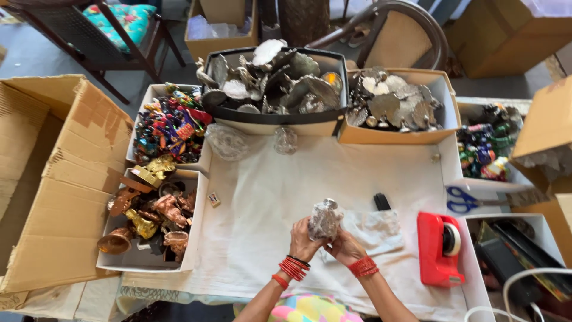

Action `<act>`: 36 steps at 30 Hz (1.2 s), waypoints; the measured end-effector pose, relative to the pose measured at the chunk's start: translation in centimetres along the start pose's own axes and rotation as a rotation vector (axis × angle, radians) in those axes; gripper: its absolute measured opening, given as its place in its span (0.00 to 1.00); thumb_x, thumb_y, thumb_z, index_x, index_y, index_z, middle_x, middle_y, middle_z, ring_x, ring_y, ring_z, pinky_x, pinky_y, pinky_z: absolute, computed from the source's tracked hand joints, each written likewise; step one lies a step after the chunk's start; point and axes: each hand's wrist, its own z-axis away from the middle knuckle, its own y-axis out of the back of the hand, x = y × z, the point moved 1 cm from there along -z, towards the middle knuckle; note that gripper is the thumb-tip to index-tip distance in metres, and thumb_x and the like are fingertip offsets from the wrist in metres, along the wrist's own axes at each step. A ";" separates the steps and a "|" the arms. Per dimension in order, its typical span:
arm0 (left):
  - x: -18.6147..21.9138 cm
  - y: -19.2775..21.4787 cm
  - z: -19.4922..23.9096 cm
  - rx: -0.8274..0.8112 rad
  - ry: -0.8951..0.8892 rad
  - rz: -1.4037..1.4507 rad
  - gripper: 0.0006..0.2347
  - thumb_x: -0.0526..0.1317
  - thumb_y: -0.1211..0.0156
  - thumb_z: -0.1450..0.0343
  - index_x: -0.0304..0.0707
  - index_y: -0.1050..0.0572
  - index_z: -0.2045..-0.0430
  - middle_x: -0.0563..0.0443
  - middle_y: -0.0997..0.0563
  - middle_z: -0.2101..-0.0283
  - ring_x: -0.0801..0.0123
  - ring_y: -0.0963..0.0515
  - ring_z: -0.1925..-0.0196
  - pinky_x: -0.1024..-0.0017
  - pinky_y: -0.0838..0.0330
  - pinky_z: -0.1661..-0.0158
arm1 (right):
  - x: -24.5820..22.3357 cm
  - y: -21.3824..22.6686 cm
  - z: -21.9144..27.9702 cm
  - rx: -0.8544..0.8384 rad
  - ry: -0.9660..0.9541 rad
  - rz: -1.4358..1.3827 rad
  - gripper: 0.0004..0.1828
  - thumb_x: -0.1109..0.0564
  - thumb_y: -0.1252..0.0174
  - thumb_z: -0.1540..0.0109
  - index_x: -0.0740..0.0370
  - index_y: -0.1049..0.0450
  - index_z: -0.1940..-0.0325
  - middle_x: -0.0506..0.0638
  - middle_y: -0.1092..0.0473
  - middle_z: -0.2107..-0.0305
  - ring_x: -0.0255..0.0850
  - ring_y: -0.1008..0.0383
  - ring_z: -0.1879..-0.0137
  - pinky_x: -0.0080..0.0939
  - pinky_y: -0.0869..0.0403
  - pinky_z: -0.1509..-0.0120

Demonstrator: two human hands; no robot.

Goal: The person cleans a small copper-colored figurine by first brushing it with a small black brush and then wiping it with a white cloth. The task is performed at a table covered with various decorative items and boxes.

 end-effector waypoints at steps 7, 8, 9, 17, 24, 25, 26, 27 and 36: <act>-2.2 -1.8 -2.9 0.065 -0.003 0.095 0.33 0.49 0.21 0.43 0.31 0.29 0.48 0.37 0.23 0.49 0.48 0.26 0.45 0.56 0.29 0.44 | -2.6 -2.6 -0.4 -0.086 0.013 -0.191 0.11 0.46 0.46 0.33 0.51 0.24 0.53 0.44 0.24 0.61 0.37 0.28 0.58 0.52 0.30 0.42; -1.8 -1.5 -3.1 0.061 -0.043 0.132 0.32 0.49 0.22 0.42 0.31 0.28 0.48 0.38 0.22 0.48 0.48 0.26 0.44 0.57 0.29 0.43 | -2.5 -1.7 -1.4 -0.102 0.013 -0.239 0.11 0.46 0.45 0.33 0.50 0.24 0.52 0.45 0.24 0.60 0.39 0.29 0.57 0.53 0.30 0.42; -1.5 -1.2 -3.4 0.063 -0.083 0.168 0.30 0.48 0.23 0.40 0.32 0.27 0.47 0.39 0.21 0.47 0.48 0.26 0.42 0.57 0.29 0.42 | -2.5 -1.0 -2.5 -0.120 0.007 -0.284 0.10 0.47 0.43 0.34 0.49 0.25 0.51 0.46 0.24 0.59 0.40 0.29 0.56 0.54 0.29 0.42; 0.2 -0.6 -2.8 0.177 0.018 0.246 0.32 0.49 0.22 0.41 0.33 0.28 0.45 0.40 0.22 0.45 0.49 0.26 0.39 0.59 0.30 0.40 | -2.2 -3.2 -3.5 0.014 0.017 -0.359 0.24 0.43 0.42 0.37 0.57 0.28 0.40 0.49 0.26 0.49 0.44 0.29 0.44 0.45 0.31 0.40; -2.1 -4.4 -2.7 0.246 0.032 0.238 0.33 0.48 0.22 0.41 0.32 0.29 0.43 0.38 0.22 0.44 0.48 0.27 0.39 0.58 0.31 0.39 | -2.2 -4.2 -2.1 0.131 0.002 -0.241 0.30 0.36 0.43 0.39 0.55 0.29 0.41 0.50 0.25 0.51 0.49 0.31 0.39 0.64 0.38 0.33; -1.6 -4.2 -2.7 0.255 0.030 0.236 0.33 0.48 0.22 0.41 0.32 0.29 0.43 0.38 0.22 0.44 0.48 0.27 0.39 0.58 0.31 0.39 | -2.2 -4.1 -2.1 0.124 -0.002 -0.236 0.30 0.36 0.43 0.39 0.55 0.29 0.41 0.50 0.25 0.51 0.49 0.31 0.39 0.64 0.38 0.33; -1.1 -4.0 -2.7 0.263 0.041 0.256 0.33 0.48 0.21 0.41 0.32 0.29 0.44 0.38 0.22 0.45 0.48 0.26 0.40 0.58 0.30 0.40 | -2.1 -3.9 -2.2 0.128 0.047 -0.230 0.27 0.38 0.45 0.37 0.53 0.29 0.39 0.47 0.26 0.49 0.48 0.33 0.37 0.63 0.40 0.30; -0.6 -3.8 -2.6 0.271 0.053 0.276 0.33 0.49 0.21 0.41 0.32 0.29 0.45 0.38 0.22 0.46 0.49 0.26 0.40 0.58 0.29 0.42 | -2.1 -3.7 -2.1 0.132 0.095 -0.224 0.24 0.40 0.46 0.35 0.50 0.29 0.38 0.45 0.28 0.47 0.48 0.34 0.34 0.63 0.42 0.27; 1.2 -2.3 -2.2 0.343 0.001 0.292 0.27 0.47 0.21 0.40 0.36 0.26 0.51 0.40 0.20 0.50 0.47 0.24 0.44 0.55 0.28 0.43 | -2.8 -5.8 -0.4 0.045 0.060 -0.139 0.21 0.38 0.52 0.31 0.47 0.30 0.39 0.46 0.34 0.41 0.52 0.41 0.30 0.71 0.47 0.26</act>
